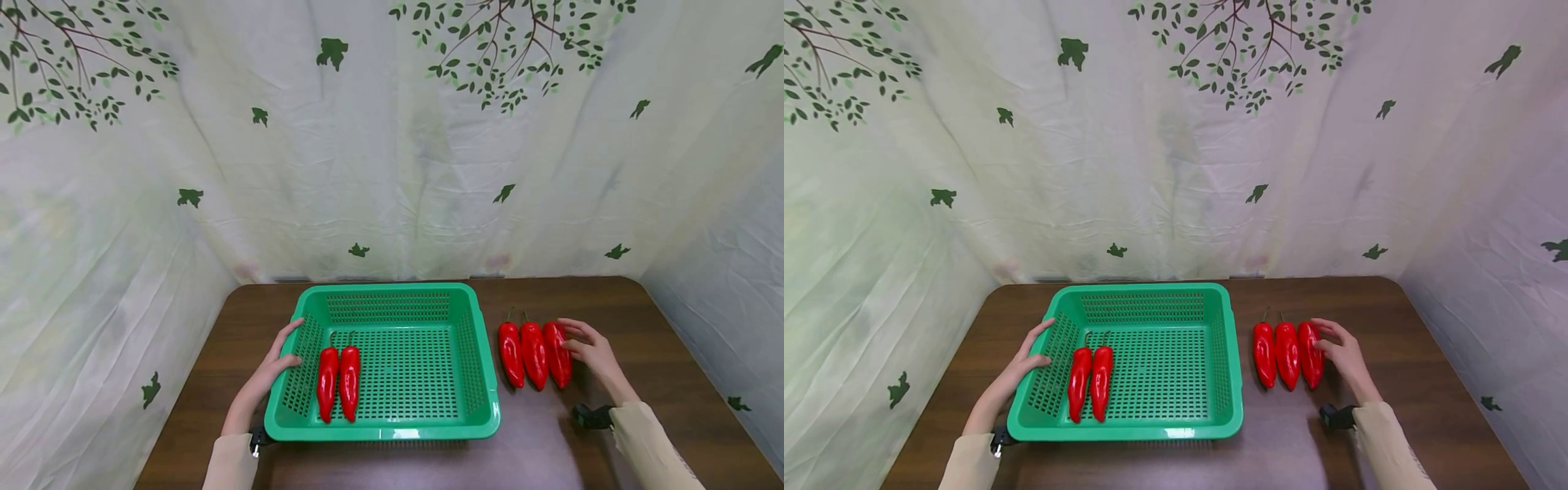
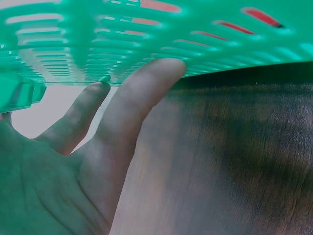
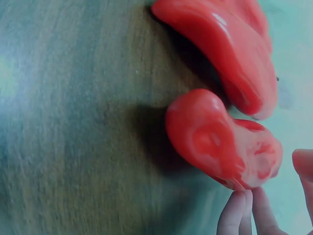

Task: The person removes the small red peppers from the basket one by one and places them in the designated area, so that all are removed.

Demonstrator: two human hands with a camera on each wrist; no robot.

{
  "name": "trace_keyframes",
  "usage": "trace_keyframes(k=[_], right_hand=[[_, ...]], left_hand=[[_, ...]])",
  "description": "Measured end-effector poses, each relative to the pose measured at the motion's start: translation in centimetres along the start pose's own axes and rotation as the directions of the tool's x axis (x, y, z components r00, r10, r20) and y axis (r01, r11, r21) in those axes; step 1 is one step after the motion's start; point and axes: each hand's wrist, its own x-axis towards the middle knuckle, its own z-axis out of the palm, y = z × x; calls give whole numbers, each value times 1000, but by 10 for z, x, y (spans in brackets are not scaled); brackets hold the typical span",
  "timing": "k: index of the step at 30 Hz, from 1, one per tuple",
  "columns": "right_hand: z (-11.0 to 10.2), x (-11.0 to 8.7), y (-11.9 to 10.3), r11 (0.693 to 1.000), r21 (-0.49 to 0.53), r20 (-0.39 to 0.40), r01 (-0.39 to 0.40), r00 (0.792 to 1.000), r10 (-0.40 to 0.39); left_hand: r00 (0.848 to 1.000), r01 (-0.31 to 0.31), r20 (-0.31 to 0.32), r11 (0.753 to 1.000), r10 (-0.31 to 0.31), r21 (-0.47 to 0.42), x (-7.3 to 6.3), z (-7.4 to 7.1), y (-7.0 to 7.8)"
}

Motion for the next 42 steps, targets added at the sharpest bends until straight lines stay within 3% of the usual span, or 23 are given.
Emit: trace_keyframes(k=[17, 24, 42], right_hand=[[-3, -7, -12, 998, -12, -13, 54, 998, -54], [5, -8, -28, 999, 8, 9, 39, 999, -39], [28, -10, -60, 992, 85, 81, 94, 992, -101]], left_hand=[[999, -35, -12, 999, 35, 20, -2, 1, 0], [1000, -29, -9, 999, 29, 16, -2, 1, 1], [1000, -7, 7, 1000, 7, -12, -2, 1, 3]])
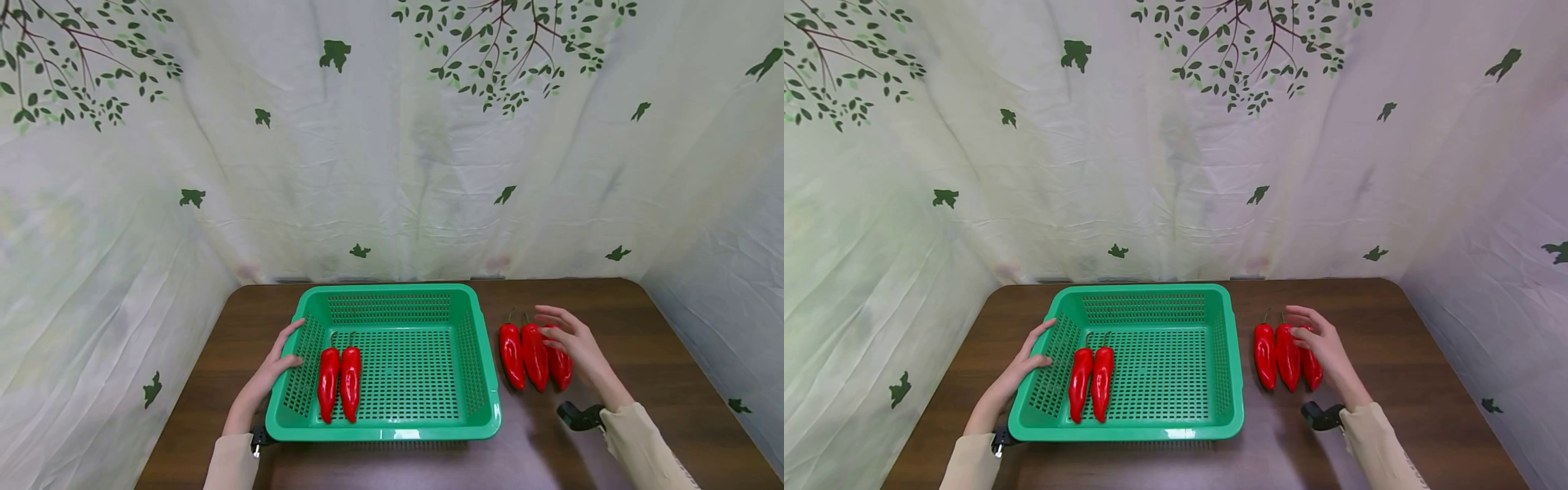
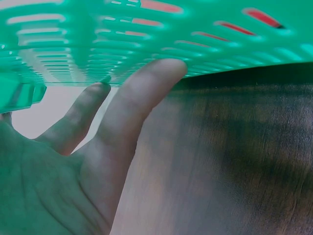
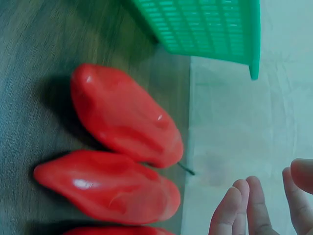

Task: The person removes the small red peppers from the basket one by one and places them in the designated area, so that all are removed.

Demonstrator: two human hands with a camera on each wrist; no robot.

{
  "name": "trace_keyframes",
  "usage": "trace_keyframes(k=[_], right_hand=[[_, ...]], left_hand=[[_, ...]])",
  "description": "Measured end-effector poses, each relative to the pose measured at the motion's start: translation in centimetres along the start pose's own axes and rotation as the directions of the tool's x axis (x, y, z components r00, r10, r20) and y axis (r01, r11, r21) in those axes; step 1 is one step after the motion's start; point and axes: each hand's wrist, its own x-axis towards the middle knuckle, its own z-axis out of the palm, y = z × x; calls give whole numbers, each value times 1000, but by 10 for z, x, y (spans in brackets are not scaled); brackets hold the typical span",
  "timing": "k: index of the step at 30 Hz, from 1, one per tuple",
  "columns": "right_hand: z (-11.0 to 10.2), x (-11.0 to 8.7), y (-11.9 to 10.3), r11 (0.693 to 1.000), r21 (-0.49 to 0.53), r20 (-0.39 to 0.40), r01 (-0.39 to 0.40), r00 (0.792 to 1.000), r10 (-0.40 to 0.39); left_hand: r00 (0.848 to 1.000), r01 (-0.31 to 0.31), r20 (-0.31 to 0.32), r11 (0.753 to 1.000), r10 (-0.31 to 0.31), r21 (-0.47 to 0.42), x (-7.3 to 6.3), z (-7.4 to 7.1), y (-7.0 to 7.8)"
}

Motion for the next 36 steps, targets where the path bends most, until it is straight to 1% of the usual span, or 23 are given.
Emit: trace_keyframes(k=[6, 17, 25, 36], right_hand=[[8, 2, -5, 1000, -7, 23, -3, 1000, 3], [24, 7, -18, 999, 49, 92, 7, 996, -12], [36, 9, -29, 997, 74, 126, 24, 991, -33], [52, 12, -39, 995, 100, 186, 17, 982, -36]], left_hand=[[1000, -4, 2, 1000, 4, 2, 0, 0, 0], [1000, 2, -3, 1000, -2, 11, 1, 0, -1], [1000, 1, -1, 1000, -1, 15, 1, -1, -2], [1000, -14, -5, 1000, 14, 18, 2, -1, -4]])
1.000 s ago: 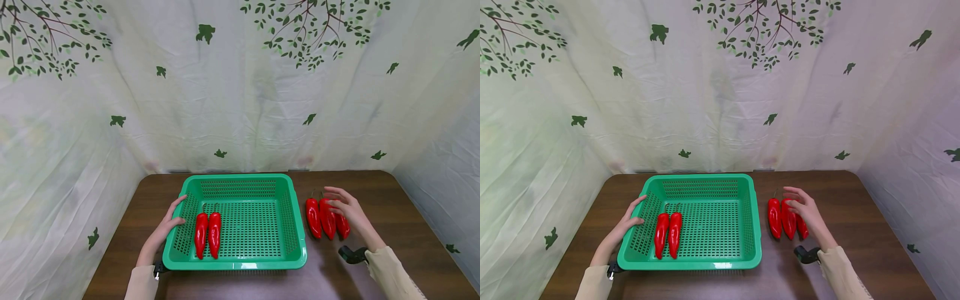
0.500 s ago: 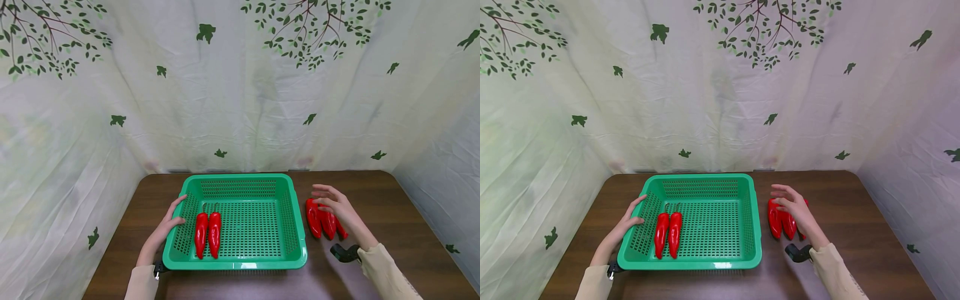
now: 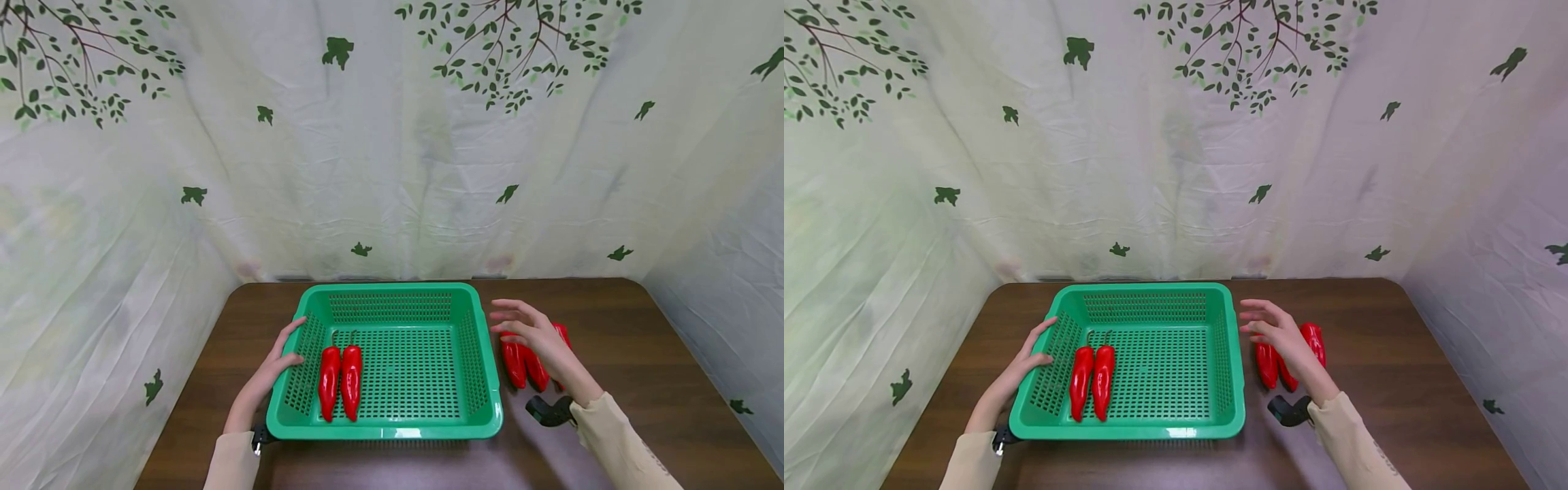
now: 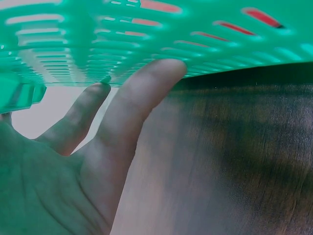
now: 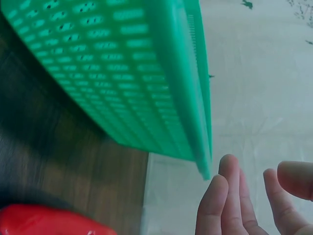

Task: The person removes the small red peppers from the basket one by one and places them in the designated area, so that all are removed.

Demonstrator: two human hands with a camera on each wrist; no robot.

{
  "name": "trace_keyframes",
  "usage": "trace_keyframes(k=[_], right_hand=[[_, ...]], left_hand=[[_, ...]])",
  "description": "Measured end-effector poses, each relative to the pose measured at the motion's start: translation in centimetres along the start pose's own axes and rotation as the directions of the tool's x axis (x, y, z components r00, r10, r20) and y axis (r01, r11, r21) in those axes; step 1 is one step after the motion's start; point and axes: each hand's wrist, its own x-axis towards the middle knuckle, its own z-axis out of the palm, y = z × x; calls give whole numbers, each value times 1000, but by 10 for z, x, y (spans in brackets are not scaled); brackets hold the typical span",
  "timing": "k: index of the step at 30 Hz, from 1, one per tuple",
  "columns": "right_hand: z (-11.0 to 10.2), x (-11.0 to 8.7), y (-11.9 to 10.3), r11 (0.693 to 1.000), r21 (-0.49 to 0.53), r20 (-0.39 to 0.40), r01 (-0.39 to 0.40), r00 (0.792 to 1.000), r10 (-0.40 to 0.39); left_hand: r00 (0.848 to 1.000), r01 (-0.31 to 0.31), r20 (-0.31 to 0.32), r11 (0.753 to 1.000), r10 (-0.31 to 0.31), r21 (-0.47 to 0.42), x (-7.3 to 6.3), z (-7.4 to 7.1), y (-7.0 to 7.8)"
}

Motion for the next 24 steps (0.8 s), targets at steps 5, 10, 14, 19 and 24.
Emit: trace_keyframes(k=[5, 10, 14, 19, 24], right_hand=[[8, 3, -4, 1000, 23, 32, 10, 999, -11], [15, 5, -8, 999, 41, 60, -6, 998, 3], [22, 5, -11, 999, 40, 90, -15, 996, 11], [30, 6, -12, 998, 55, 114, -35, 993, 28], [37, 9, -12, 998, 53, 135, -41, 990, 33]], left_hand=[[1000, -3, -2, 1000, 3, 3, 0, 0, 0], [1000, -4, -5, 1000, 4, 8, 0, 0, -1], [1000, -4, -4, 1000, 4, 10, 0, 0, -1], [1000, -5, -9, 1000, 5, 21, 0, 0, -1], [1000, -11, -12, 1000, 11, 22, 0, 0, -2]])
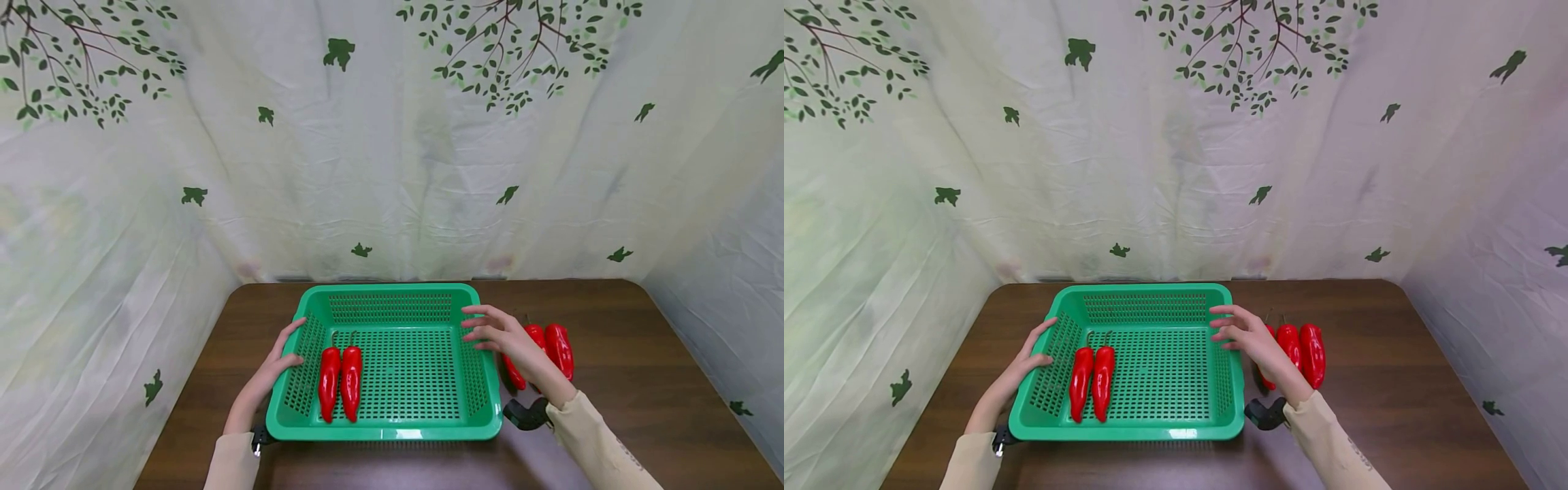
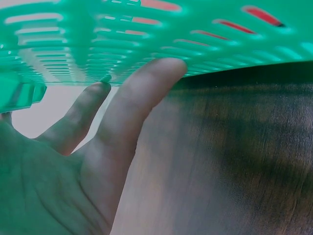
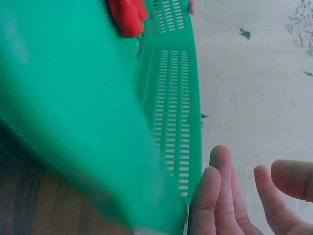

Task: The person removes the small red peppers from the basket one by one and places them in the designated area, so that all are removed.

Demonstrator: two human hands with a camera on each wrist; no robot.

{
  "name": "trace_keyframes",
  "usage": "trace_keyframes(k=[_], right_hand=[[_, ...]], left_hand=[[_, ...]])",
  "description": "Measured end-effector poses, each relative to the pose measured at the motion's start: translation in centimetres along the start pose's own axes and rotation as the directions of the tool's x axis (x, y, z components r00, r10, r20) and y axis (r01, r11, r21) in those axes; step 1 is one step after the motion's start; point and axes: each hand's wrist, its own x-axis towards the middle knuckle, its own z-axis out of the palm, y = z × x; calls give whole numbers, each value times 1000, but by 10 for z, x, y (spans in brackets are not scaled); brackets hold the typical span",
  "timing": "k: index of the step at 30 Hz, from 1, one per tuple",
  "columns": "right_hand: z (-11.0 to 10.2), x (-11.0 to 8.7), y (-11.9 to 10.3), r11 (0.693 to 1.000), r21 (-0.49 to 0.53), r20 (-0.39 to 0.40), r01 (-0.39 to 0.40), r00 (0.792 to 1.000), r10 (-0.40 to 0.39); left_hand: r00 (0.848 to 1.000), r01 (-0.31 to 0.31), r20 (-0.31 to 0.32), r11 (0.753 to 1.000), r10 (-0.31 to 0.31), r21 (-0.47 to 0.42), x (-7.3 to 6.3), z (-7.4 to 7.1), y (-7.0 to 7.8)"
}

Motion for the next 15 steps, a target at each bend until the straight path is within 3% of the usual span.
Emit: trace_keyframes(k=[15], right_hand=[[25, 17, -9, 1000, 2, 60, -7, 998, 7]], left_hand=[[1000, 1, 5, 1000, -1, -16, 0, 0, 1]])
